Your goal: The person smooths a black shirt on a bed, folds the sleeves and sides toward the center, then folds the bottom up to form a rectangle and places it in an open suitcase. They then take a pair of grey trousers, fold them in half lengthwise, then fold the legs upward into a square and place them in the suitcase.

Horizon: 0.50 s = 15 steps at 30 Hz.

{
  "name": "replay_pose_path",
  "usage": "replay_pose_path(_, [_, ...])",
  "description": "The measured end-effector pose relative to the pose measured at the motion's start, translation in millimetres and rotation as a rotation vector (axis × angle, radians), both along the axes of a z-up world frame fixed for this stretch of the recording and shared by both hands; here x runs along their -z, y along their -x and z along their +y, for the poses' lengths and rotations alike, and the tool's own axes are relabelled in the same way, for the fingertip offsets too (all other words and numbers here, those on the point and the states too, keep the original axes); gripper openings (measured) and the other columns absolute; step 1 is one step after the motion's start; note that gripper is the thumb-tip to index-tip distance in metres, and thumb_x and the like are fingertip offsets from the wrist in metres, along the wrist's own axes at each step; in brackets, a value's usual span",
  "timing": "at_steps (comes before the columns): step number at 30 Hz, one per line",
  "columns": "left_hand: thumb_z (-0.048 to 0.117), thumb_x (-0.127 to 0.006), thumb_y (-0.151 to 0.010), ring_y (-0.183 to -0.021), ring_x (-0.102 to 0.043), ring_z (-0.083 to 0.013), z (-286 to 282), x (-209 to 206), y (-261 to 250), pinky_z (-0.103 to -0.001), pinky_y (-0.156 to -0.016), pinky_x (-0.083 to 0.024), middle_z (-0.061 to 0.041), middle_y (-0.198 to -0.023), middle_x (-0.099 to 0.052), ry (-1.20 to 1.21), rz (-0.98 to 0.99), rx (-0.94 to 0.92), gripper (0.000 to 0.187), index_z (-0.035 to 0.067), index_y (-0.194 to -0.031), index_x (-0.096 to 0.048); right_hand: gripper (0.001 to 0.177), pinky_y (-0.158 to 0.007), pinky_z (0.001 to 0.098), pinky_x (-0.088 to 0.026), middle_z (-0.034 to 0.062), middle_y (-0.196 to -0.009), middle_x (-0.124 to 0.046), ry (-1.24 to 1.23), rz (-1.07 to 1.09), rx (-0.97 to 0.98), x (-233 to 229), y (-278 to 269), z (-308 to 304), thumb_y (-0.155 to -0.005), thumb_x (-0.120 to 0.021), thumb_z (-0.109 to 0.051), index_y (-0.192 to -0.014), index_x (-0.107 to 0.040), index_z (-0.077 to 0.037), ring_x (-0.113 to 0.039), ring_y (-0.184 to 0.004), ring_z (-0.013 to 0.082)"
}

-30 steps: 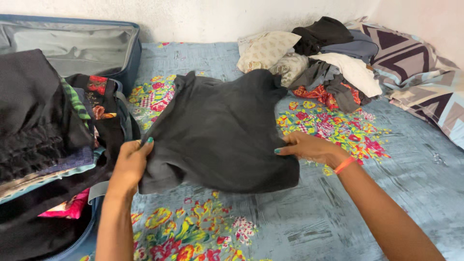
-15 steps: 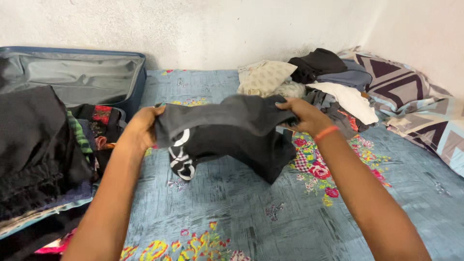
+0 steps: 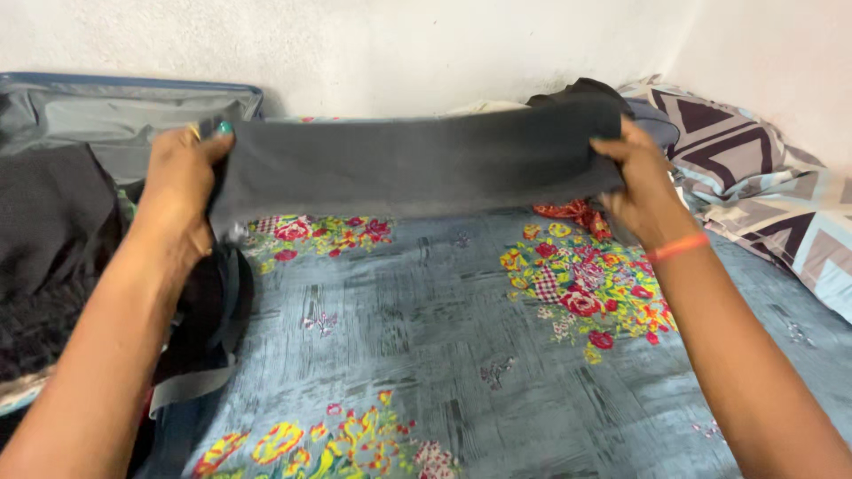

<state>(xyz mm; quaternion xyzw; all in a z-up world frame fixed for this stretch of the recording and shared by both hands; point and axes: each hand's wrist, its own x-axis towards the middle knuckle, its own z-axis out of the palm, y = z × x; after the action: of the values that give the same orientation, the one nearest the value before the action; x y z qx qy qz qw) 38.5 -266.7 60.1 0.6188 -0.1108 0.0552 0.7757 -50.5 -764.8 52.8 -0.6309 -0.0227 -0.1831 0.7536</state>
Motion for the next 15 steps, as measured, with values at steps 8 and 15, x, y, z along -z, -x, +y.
replay_pose_path(8, [0.011, -0.067, -0.094, -0.062, -0.064, -0.0124, 15.9, 106.6, 118.4, -0.030, -0.056, -0.050, -0.011, -0.084, -0.075, -0.346, 0.334, 0.100, 0.020, -0.006, -0.102, -0.076, 0.041, -0.063, 0.0284, -0.053, 0.0098, -0.105, -0.075, 0.318, 0.749, -0.008, 118.4, 103.4, -43.1, -0.092, -0.069, -0.014, -0.131, -0.066, -0.003, -0.069, -0.083, 0.0154])
replay_pose_path(15, [0.032, -0.083, -0.077, -0.079, -0.071, -0.0322, 54.4, 153.3, 192.7, -0.042, -0.071, -0.054, -0.023, -0.086, -0.071, -1.206, 0.196, -0.020, 0.058, -0.005, -0.117, -0.064, 0.054, -0.046, 0.0331, -0.037, 0.0056, -0.070, -0.049, 0.843, 1.004, -0.248, 125.6, 189.6, -22.2, -0.091, -0.076, -0.030, -0.139, -0.057, -0.014, -0.045, -0.057, 0.0148])
